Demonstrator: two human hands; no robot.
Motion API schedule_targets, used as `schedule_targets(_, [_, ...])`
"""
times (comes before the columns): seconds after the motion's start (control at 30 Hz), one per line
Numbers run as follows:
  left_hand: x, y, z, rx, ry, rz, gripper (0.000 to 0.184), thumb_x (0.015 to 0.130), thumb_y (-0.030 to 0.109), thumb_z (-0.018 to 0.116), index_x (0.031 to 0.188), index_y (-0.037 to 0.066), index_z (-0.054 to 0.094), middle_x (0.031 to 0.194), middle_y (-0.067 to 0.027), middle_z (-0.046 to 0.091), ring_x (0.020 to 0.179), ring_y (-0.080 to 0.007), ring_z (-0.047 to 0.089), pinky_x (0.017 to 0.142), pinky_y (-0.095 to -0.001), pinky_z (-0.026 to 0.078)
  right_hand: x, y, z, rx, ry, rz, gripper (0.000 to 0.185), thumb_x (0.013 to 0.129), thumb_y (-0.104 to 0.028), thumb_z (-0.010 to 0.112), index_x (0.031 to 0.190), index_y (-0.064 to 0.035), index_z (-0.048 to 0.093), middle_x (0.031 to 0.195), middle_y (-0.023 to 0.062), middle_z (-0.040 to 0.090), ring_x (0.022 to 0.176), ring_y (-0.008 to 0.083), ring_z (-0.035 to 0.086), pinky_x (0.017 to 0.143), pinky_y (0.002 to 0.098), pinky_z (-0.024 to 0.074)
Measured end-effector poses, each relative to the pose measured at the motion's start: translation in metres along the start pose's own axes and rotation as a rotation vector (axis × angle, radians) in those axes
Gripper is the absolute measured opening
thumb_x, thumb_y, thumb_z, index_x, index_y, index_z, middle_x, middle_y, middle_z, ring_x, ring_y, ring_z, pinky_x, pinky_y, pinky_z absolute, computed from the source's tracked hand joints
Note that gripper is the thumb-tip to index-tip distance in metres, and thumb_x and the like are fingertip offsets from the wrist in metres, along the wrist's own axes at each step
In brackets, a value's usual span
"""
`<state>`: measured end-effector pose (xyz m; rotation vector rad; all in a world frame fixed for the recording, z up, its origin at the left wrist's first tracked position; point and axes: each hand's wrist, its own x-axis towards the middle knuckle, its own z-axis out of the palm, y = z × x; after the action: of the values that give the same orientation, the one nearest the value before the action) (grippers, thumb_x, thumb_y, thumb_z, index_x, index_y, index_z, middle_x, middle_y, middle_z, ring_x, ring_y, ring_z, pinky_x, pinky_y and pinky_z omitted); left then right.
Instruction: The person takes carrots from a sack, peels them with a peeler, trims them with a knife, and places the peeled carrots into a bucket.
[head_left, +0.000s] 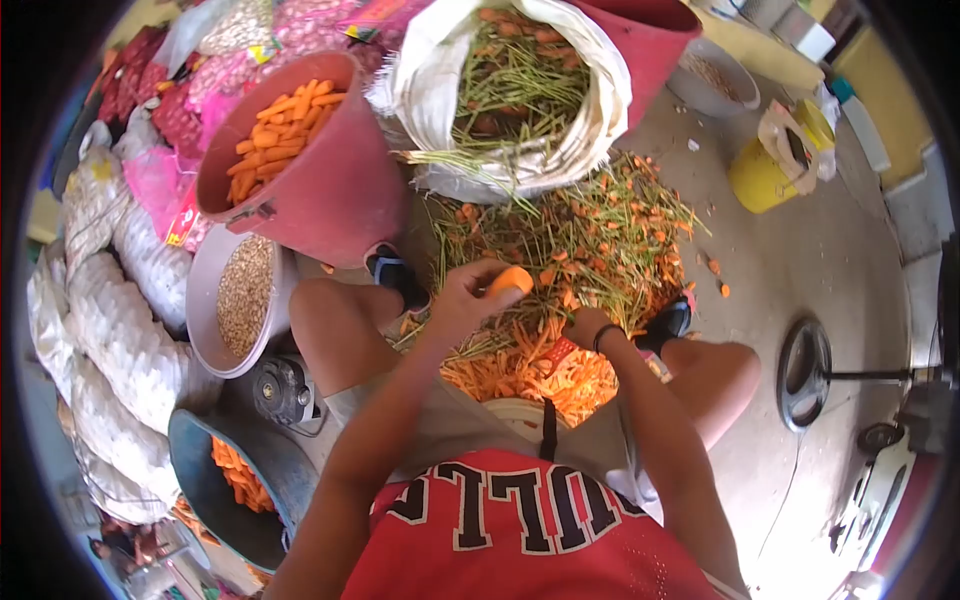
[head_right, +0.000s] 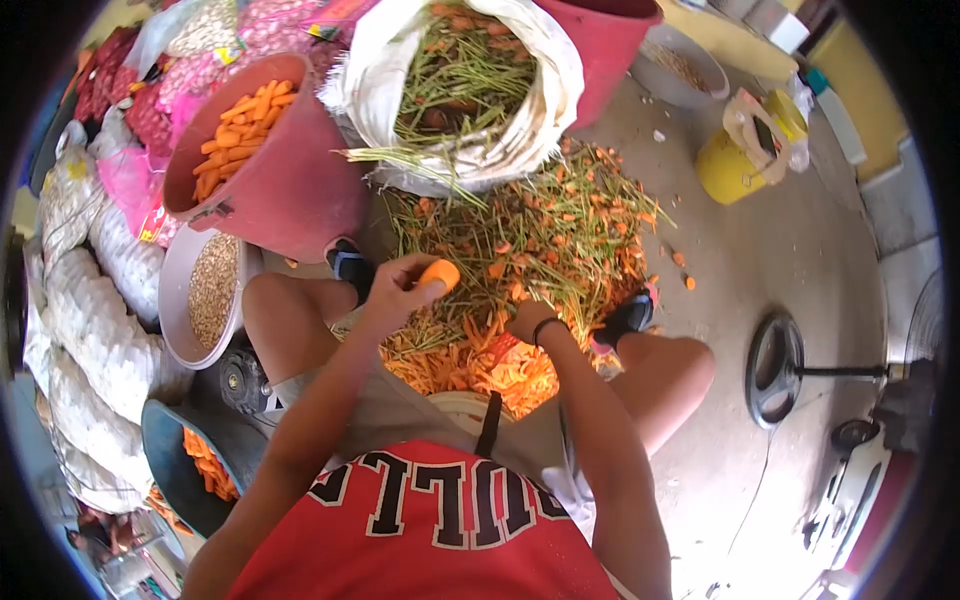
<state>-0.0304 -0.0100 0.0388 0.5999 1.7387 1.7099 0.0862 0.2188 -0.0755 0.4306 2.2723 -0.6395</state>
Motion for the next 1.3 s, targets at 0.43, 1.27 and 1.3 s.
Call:
schedule_targets(0.43, [0.067,0.136,-0.130,-0.057,0.331,0.311,0.043,0.096,0.017,0.058,0.131,-0.005,0.047,0.111,-0.0118,0.064,0.102,-0.0207,0.064,0.090,-0.0313,0.051,-0.065,-0.013,-0.084,-0.151,0.229,-0.292,0.037,0.087,-0.034,0.059,0.100,0.0000,0.065,0.092,0.0220,0.067,0.085,0.0383,0.065,0.080,0.0439,0.0509])
schedule_targets(1.27, [0.059,0.032,-0.165,0.691,0.643,0.368,0.029,0.088,0.017,0.068,0.114,0.006,0.065,0.094,-0.0089,0.069,0.080,-0.0134,0.063,0.073,-0.0268,0.050,-0.073,0.042,-0.111,-0.054,0.225,-0.025,0.043,0.088,-0.039,0.058,0.108,-0.0014,0.061,0.101,0.0227,0.066,0.096,0.0383,0.063,0.088,0.0444,0.0482])
schedule_targets(1.3, [0.059,0.030,-0.166,0.695,0.623,0.368,0.029,0.088,0.017,0.068,0.113,0.005,0.065,0.093,-0.0087,0.069,0.080,-0.0133,0.063,0.073,-0.0268,0.050,-0.072,0.042,-0.111,-0.070,0.231,-0.028,0.043,0.088,-0.039,0.058,0.108,-0.0016,0.061,0.101,0.0227,0.066,0.096,0.0383,0.063,0.088,0.0445,0.0482])
